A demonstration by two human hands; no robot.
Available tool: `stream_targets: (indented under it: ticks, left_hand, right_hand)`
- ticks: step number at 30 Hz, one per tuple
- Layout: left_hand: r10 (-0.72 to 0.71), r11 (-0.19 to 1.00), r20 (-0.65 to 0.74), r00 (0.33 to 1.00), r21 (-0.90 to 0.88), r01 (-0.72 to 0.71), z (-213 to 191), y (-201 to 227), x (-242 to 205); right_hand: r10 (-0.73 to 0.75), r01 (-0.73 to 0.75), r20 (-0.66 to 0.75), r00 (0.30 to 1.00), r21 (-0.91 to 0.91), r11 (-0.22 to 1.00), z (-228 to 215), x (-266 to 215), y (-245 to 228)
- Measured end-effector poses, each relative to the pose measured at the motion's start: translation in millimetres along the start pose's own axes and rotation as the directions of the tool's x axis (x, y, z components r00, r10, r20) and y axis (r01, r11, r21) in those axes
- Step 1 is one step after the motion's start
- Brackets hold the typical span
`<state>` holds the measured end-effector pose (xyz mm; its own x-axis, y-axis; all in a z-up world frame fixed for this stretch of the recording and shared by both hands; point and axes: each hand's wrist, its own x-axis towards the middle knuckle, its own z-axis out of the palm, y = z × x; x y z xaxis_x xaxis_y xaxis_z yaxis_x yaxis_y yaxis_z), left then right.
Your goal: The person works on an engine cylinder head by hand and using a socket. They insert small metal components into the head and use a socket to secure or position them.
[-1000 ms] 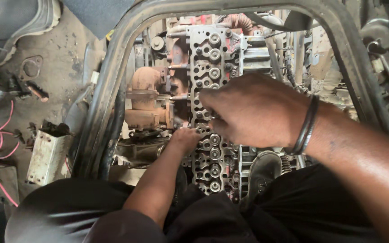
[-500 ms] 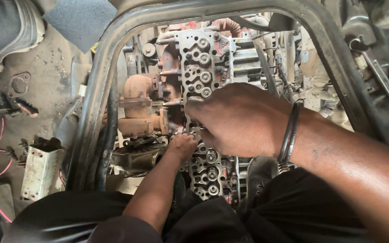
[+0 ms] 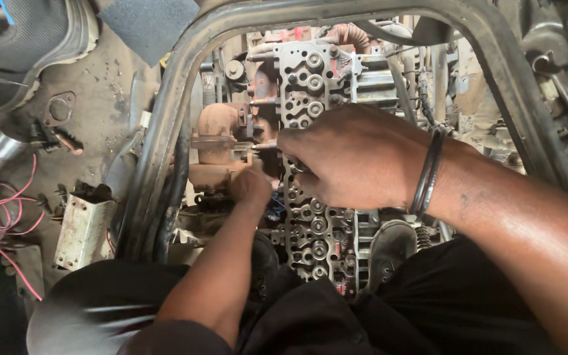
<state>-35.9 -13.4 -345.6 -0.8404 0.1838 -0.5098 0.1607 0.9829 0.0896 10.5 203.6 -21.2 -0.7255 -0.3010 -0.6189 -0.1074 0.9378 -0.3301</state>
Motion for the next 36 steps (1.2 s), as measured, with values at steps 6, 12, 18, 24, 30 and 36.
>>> stream_targets:
  ticks: [6, 12, 18, 24, 30, 36]
  left_hand:
    - [0.384, 0.885, 0.259, 0.886, 0.172, -0.433, 36.7, 15.6, -19.7]
    - [0.508, 0.649, 0.484, 0.713, 0.330, -0.686, 48.8, 10.7, -19.8]
    - [0.547, 0.582, 0.500, 0.672, 0.349, -0.734, 48.9, 8.0, -20.5]
    - [0.488, 0.834, 0.361, 0.795, 0.076, -0.546, 71.3, 7.1, -10.6]
    - [0.697, 0.520, 0.348, 0.627, 0.357, -0.776, 82.9, -2.1, -3.0]
    - [0.381, 0.708, 0.216, 0.899, 0.558, -0.434, 50.0, -12.8, 8.8]
  right_hand:
    - [-0.002, 0.002, -0.009, 1.000, 0.010, 1.000, 7.7, 0.8, -4.1]
    - [-0.054, 0.055, -0.039, 0.998, 0.022, 0.998, 15.1, 3.6, -1.3]
    - [-0.101, 0.101, -0.070, 0.992, 0.005, 0.995, 17.9, 4.4, 1.7]
    - [-0.085, 0.087, -0.021, 0.996, 0.071, 0.994, 19.4, 4.8, 3.8]
    - [-0.094, 0.096, -0.023, 0.995, 0.074, 0.993, 19.0, 5.2, 7.4]
    - [-0.104, 0.107, -0.042, 0.994, 0.086, 0.991, 14.7, 5.7, 6.7]
